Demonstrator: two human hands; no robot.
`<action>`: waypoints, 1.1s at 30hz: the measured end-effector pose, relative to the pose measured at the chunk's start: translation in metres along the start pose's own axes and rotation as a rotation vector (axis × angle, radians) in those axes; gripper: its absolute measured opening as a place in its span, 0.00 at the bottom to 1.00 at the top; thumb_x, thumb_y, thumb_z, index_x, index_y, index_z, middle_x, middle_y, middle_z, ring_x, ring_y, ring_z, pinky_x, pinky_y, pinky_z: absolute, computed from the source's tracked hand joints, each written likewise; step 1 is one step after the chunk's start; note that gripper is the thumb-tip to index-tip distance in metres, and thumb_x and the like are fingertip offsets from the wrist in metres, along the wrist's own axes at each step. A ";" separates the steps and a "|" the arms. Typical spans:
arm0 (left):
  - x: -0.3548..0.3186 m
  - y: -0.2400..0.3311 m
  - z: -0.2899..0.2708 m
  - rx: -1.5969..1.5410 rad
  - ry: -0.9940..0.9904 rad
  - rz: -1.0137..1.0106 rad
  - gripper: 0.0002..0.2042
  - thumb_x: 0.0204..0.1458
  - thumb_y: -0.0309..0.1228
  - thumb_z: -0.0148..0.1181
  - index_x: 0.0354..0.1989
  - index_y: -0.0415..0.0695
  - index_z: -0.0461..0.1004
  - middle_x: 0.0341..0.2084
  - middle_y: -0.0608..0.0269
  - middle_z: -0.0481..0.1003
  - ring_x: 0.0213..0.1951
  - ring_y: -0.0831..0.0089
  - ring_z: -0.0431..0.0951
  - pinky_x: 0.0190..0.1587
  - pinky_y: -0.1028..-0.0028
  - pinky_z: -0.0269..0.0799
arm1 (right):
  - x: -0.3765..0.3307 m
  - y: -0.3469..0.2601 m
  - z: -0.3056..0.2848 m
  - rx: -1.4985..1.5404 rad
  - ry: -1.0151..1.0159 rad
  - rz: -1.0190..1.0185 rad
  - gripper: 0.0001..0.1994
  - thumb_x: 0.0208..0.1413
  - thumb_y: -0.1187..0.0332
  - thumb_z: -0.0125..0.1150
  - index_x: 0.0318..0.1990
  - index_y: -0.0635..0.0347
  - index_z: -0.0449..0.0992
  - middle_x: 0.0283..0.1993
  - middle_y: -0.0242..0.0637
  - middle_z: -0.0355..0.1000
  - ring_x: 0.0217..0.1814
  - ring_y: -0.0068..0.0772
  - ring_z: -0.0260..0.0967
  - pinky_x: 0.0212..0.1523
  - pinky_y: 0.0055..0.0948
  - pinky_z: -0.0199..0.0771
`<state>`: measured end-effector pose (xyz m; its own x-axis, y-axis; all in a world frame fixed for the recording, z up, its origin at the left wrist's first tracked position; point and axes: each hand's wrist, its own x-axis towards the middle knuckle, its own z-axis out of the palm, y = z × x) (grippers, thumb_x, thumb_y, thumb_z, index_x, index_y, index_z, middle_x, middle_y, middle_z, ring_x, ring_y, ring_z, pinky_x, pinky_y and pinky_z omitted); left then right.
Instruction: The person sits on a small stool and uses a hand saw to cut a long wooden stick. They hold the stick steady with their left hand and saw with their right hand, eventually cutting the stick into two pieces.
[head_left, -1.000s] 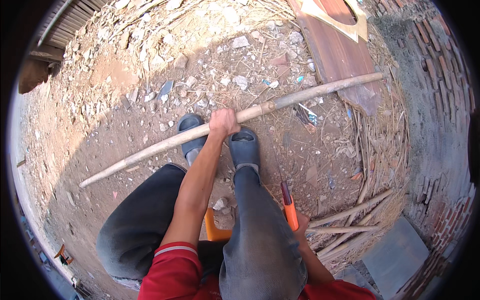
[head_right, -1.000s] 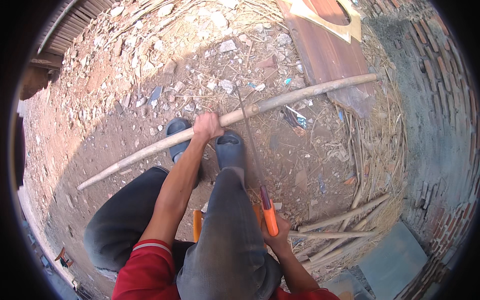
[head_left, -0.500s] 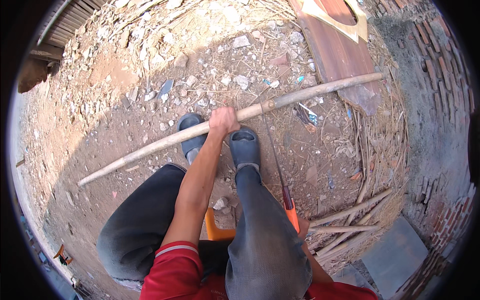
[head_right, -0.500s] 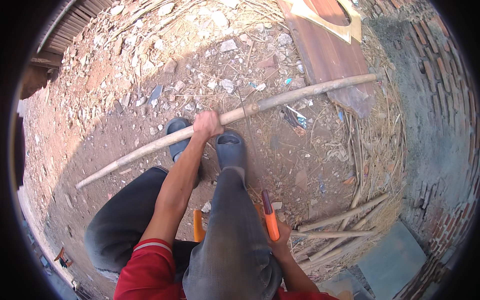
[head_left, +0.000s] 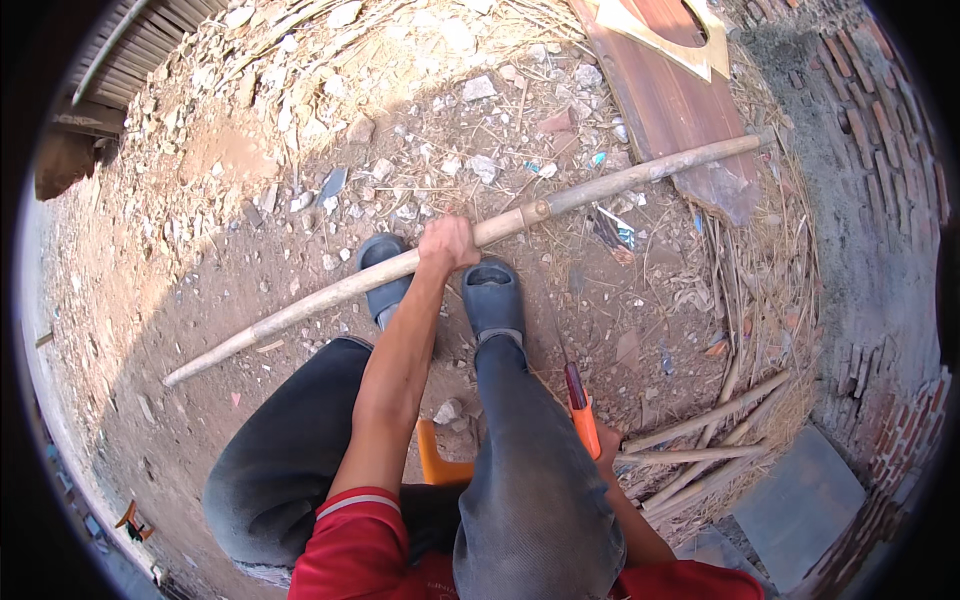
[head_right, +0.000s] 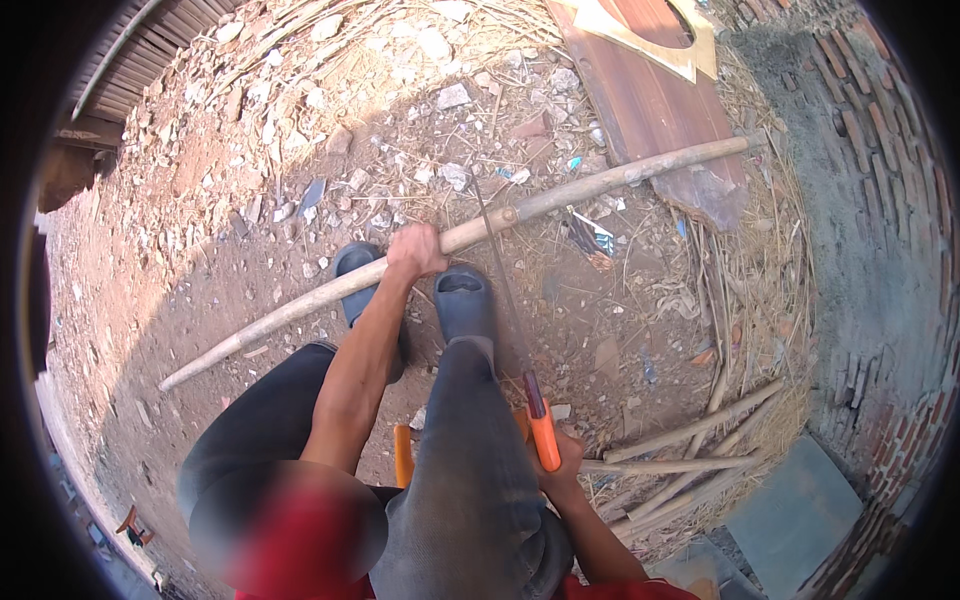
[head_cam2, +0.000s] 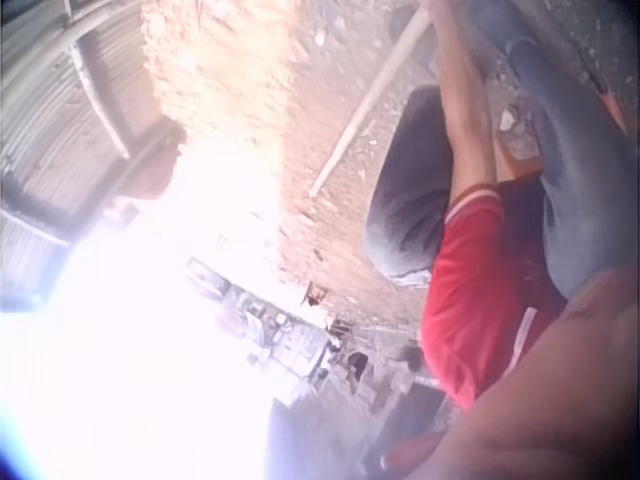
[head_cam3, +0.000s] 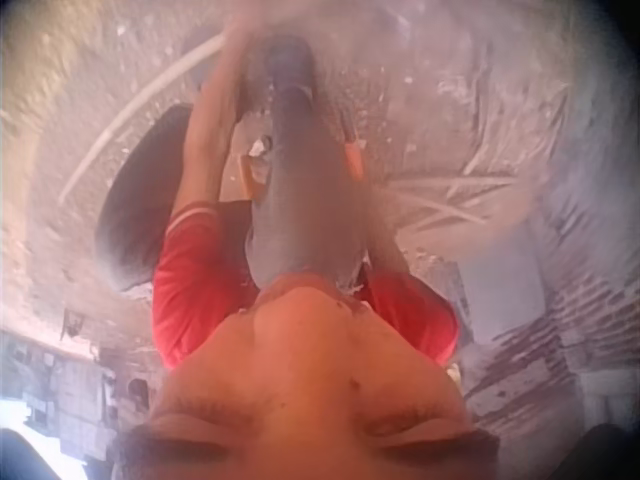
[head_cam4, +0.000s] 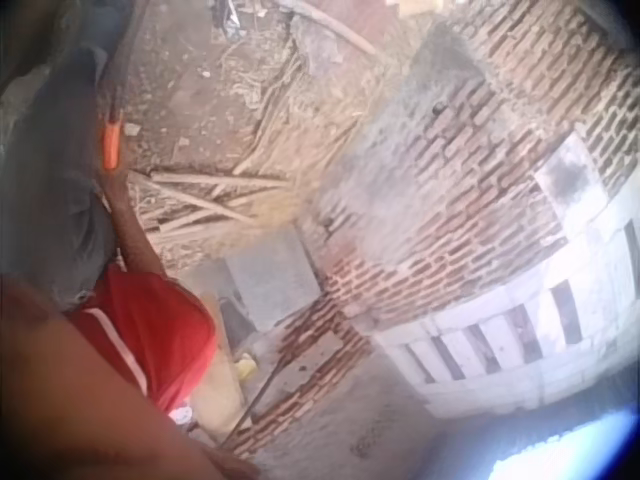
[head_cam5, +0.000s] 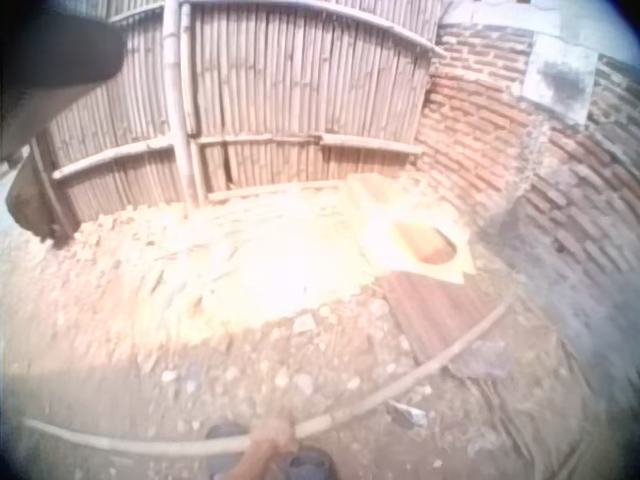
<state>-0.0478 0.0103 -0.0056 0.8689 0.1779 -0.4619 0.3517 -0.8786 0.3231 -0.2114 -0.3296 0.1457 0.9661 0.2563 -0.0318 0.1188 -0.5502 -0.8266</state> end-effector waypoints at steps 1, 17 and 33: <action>0.000 0.004 0.002 0.048 -0.022 -0.006 0.18 0.46 0.35 0.62 0.43 0.39 0.84 0.42 0.44 0.84 0.47 0.49 0.85 0.56 0.59 0.79 | -0.001 -0.004 -0.001 0.017 0.006 0.037 0.01 0.55 0.78 0.65 0.34 0.67 0.80 0.21 0.36 0.74 0.22 0.20 0.73 0.26 0.27 0.70; -0.014 0.015 0.020 -0.001 -0.045 -0.020 0.21 0.47 0.42 0.66 0.47 0.43 0.83 0.41 0.42 0.83 0.47 0.48 0.85 0.54 0.54 0.80 | 0.069 0.020 0.037 0.027 -0.004 0.150 0.03 0.54 0.75 0.65 0.34 0.66 0.81 0.18 0.38 0.68 0.20 0.22 0.67 0.23 0.29 0.66; -0.022 0.024 0.029 -0.050 0.093 -0.071 0.18 0.44 0.42 0.66 0.41 0.45 0.83 0.36 0.45 0.84 0.41 0.49 0.86 0.49 0.55 0.81 | 0.078 -0.024 -0.029 0.112 0.036 0.174 0.07 0.59 0.76 0.64 0.42 0.71 0.83 0.24 0.29 0.73 0.26 0.15 0.68 0.29 0.23 0.69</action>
<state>-0.0683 -0.0278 -0.0122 0.8688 0.2815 -0.4075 0.4286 -0.8396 0.3338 -0.1324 -0.3194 0.1796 0.9776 0.1355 -0.1610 -0.0748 -0.4915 -0.8677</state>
